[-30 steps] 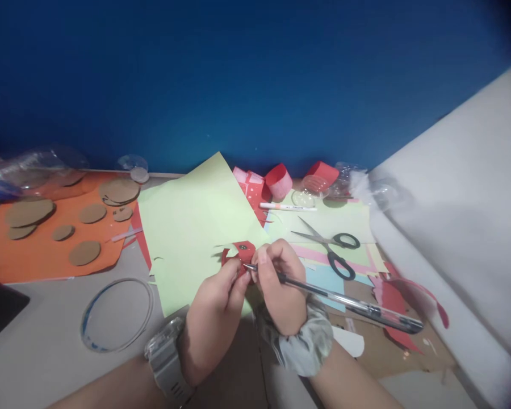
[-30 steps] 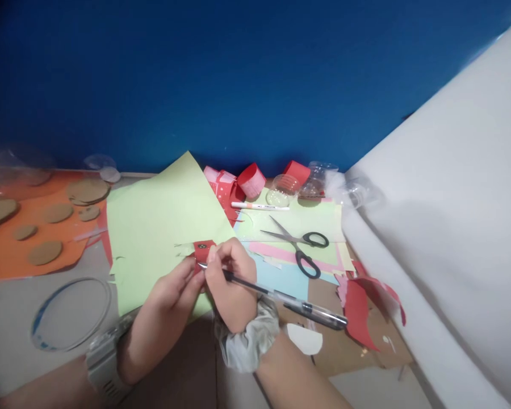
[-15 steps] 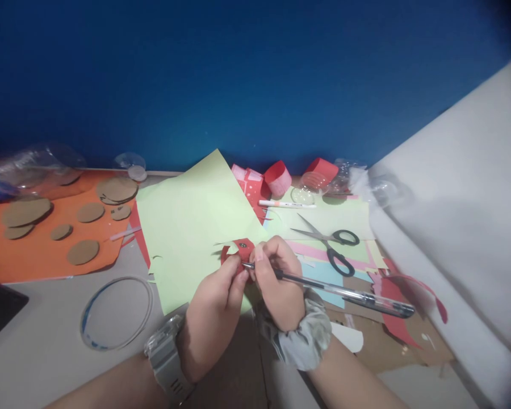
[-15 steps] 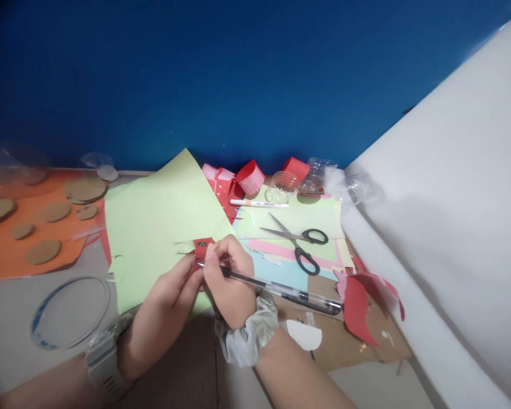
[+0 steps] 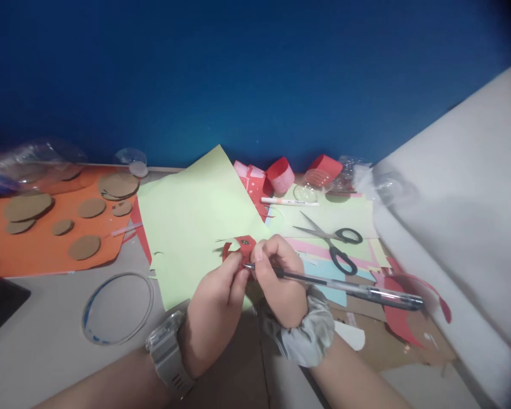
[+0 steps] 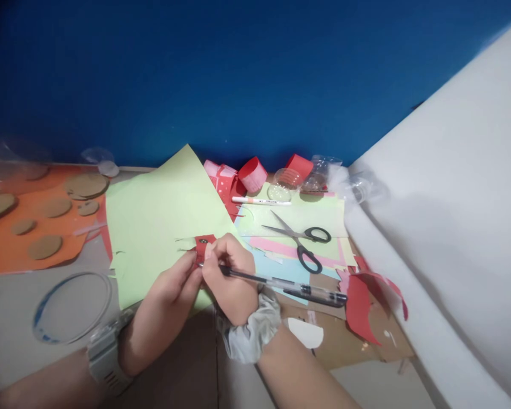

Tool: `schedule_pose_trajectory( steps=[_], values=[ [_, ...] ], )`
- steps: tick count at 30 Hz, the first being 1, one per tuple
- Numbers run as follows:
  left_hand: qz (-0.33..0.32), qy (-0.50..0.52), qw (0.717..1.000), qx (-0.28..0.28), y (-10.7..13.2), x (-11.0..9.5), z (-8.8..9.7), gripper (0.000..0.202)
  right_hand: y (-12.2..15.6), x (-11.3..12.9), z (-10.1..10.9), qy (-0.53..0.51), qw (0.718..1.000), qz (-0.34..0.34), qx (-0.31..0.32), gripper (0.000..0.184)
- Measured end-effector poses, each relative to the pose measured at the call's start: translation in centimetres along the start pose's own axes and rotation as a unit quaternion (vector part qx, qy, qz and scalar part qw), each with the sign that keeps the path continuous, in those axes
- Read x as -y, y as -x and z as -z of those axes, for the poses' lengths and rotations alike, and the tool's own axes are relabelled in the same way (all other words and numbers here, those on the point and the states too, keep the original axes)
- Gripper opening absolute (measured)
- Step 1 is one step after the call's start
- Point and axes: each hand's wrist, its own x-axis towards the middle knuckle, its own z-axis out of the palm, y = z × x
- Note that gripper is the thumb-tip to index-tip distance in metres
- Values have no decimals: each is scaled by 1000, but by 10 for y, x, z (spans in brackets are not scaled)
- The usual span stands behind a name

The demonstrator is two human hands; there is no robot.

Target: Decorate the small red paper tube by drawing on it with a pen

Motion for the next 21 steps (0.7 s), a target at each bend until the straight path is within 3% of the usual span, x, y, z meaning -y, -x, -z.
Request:
schedule_pose_trajectory(
  steps=[21],
  values=[
    [3,-17,1000,5,1,-1,1,14,2,4,-2,-21,999,-13,-22,25]
  ],
)
